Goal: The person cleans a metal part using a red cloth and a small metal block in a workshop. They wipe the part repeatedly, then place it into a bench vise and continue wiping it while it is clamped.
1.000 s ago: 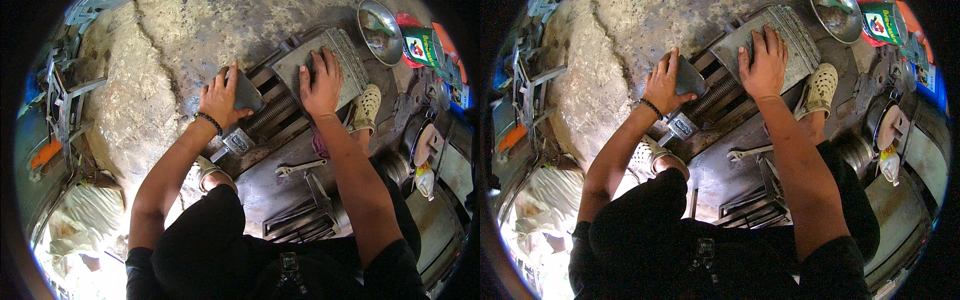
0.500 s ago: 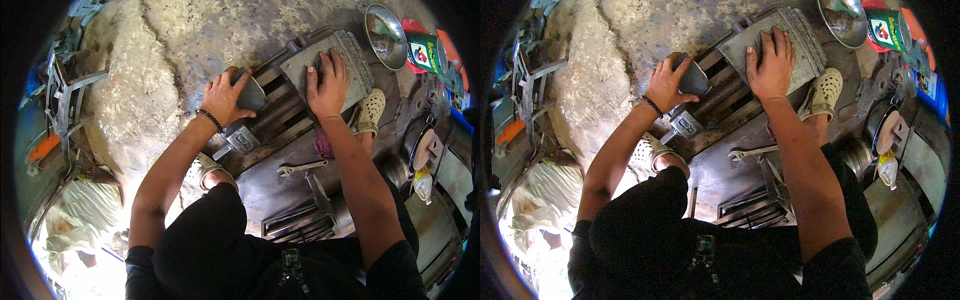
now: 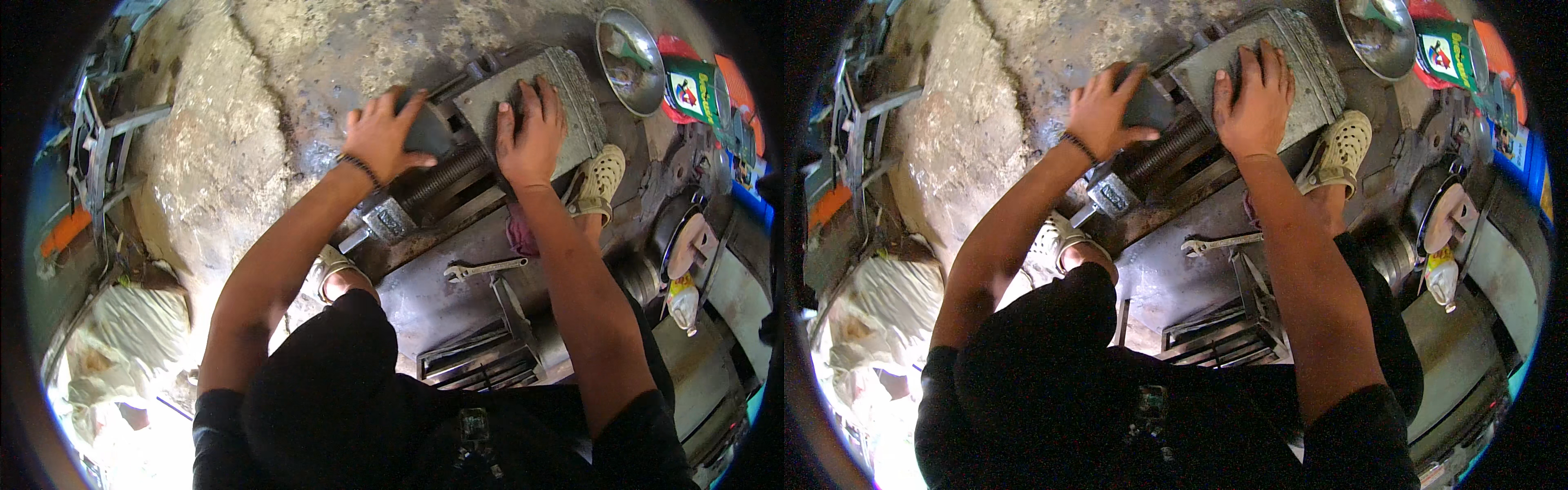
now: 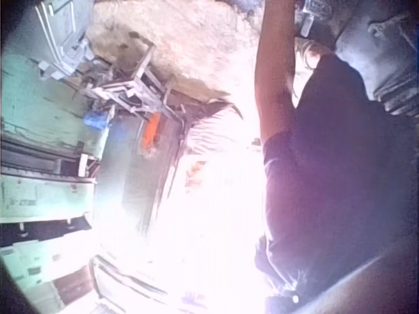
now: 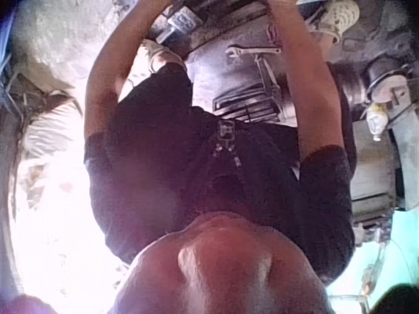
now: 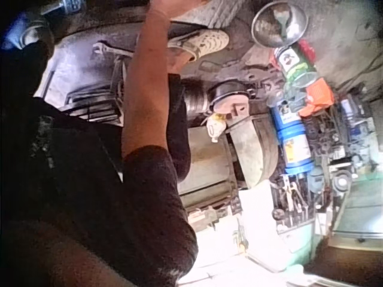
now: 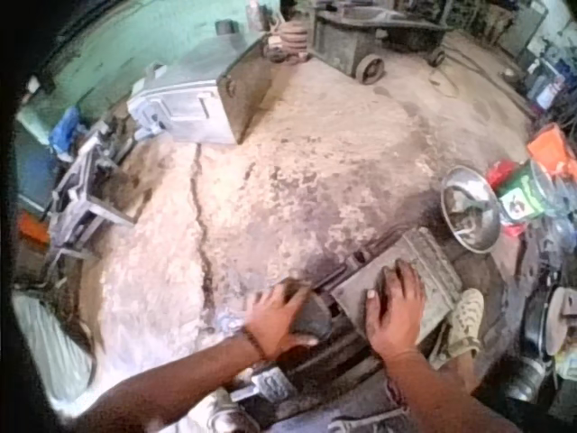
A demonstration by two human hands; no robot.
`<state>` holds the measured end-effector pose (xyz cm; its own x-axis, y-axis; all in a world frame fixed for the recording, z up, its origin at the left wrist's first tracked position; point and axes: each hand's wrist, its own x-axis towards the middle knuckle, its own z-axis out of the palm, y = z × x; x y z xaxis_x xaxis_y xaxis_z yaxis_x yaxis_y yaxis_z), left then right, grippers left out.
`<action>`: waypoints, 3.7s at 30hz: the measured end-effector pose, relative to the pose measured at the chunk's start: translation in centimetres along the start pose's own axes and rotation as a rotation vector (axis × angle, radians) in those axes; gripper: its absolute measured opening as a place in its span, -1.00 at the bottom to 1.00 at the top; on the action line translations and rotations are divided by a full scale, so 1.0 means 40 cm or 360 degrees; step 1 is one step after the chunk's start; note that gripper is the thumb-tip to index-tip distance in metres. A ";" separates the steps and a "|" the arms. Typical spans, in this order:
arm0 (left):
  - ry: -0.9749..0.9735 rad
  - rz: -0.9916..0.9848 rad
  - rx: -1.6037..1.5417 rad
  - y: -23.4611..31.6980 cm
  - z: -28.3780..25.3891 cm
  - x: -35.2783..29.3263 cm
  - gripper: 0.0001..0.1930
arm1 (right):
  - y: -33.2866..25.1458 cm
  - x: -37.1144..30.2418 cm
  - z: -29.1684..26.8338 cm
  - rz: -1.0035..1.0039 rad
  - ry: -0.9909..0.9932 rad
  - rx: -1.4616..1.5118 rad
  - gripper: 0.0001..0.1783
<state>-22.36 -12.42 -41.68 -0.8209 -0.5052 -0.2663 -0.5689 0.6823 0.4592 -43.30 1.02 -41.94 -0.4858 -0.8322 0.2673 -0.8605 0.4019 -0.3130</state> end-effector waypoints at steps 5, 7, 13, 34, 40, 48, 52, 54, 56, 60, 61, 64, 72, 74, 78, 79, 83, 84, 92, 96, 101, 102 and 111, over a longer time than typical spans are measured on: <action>-0.0328 -0.0053 0.0214 -0.019 -0.006 -0.001 0.18 | -0.001 -0.002 -0.001 -0.0027 0.0015 0.0012 -0.48; -0.0274 -0.0020 0.0195 -0.023 -0.011 -0.003 0.18 | -0.002 -0.001 0.000 0.0007 0.0024 0.0006 -0.48; -0.0120 0.0043 0.0136 -0.018 -0.007 -0.013 0.21 | 0.001 -0.003 0.001 -0.0029 0.0015 0.0016 -0.47; -0.0159 -0.0048 -0.0048 -0.012 0.025 -0.002 0.20 | -0.003 -0.002 -0.006 -0.0092 -0.0011 0.0009 -0.47; -0.0327 -0.0096 0.0117 0.032 -0.036 0.015 0.27 | -0.004 -0.002 -0.002 -0.0004 0.0007 -0.0016 -0.47; -0.0317 -0.0257 0.0092 0.029 0.021 -0.004 0.22 | -0.002 0.002 -0.007 -0.0024 0.0006 0.0034 -0.47; -0.0134 -0.0186 -0.0010 0.029 0.038 0.031 0.20 | -0.001 -0.004 -0.005 -0.0021 -0.0008 0.0050 -0.46; -0.0228 -0.0184 -0.0040 0.032 0.026 0.038 0.19 | 0.001 -0.007 -0.006 -0.0068 -0.0014 0.0061 -0.46; -0.0442 -0.0253 0.0075 0.031 0.004 0.037 0.19 | 0.003 -0.004 -0.005 -0.0035 0.0009 0.0050 -0.46; -0.0434 -0.0186 0.0128 0.040 -0.017 0.042 0.20 | 0.000 -0.003 -0.005 -0.0025 0.0003 0.0043 -0.46; -0.0374 -0.0159 0.0126 0.043 -0.015 0.050 0.20 | 0.000 -0.004 -0.006 -0.0046 -0.0002 0.0053 -0.46; -0.0411 -0.0137 0.0150 0.046 -0.004 0.062 0.20 | 0.000 -0.003 -0.006 -0.0068 0.0016 0.0041 -0.47; -0.0424 -0.0188 -0.0081 0.021 -0.008 0.046 0.23 | 0.000 -0.001 -0.005 -0.0030 0.0021 0.0039 -0.48; -0.0352 -0.0204 -0.0114 0.028 0.001 0.048 0.21 | -0.001 -0.002 -0.006 -0.0041 0.0034 0.0042 -0.48; -0.0121 -0.0290 -0.0052 0.049 0.033 0.051 0.17 | -0.002 0.003 -0.009 -0.0036 0.0009 0.0047 -0.48; 0.0004 -0.0280 -0.0052 0.051 0.040 0.046 0.16 | -0.002 0.004 -0.010 -0.0042 0.0008 0.0045 -0.48; -0.0090 -0.0224 0.0047 0.048 0.052 0.029 0.16 | -0.002 0.004 -0.010 -0.0049 0.0021 0.0064 -0.47; -0.0094 -0.0196 0.0061 0.045 0.049 0.027 0.16 | -0.003 0.003 -0.010 -0.0047 0.0001 0.0035 -0.47; 0.0079 -0.0257 -0.0025 0.062 0.043 0.080 0.17 | -0.007 0.003 -0.012 0.0001 -0.0019 0.0041 -0.48; -0.0001 -0.0278 0.0070 0.071 0.055 0.067 0.18 | -0.006 0.007 -0.011 -0.0029 -0.0002 0.0056 -0.47; 0.0041 -0.0224 -0.0064 0.078 0.059 0.068 0.15 | -0.002 0.000 -0.007 -0.0045 -0.0010 0.0044 -0.46; 0.0138 -0.0155 -0.0101 0.080 0.056 0.071 0.15 | -0.001 -0.002 -0.008 -0.0064 -0.0001 0.0044 -0.46; 0.0084 -0.0216 -0.0097 0.074 0.026 0.083 0.18 | -0.004 0.001 -0.010 -0.0050 -0.0015 0.0057 -0.45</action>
<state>-26.83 -11.53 -42.07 -0.7319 -0.6187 -0.2855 -0.6691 0.5733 0.4728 -43.26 1.08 -41.54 -0.4569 -0.8478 0.2691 -0.8693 0.3615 -0.3371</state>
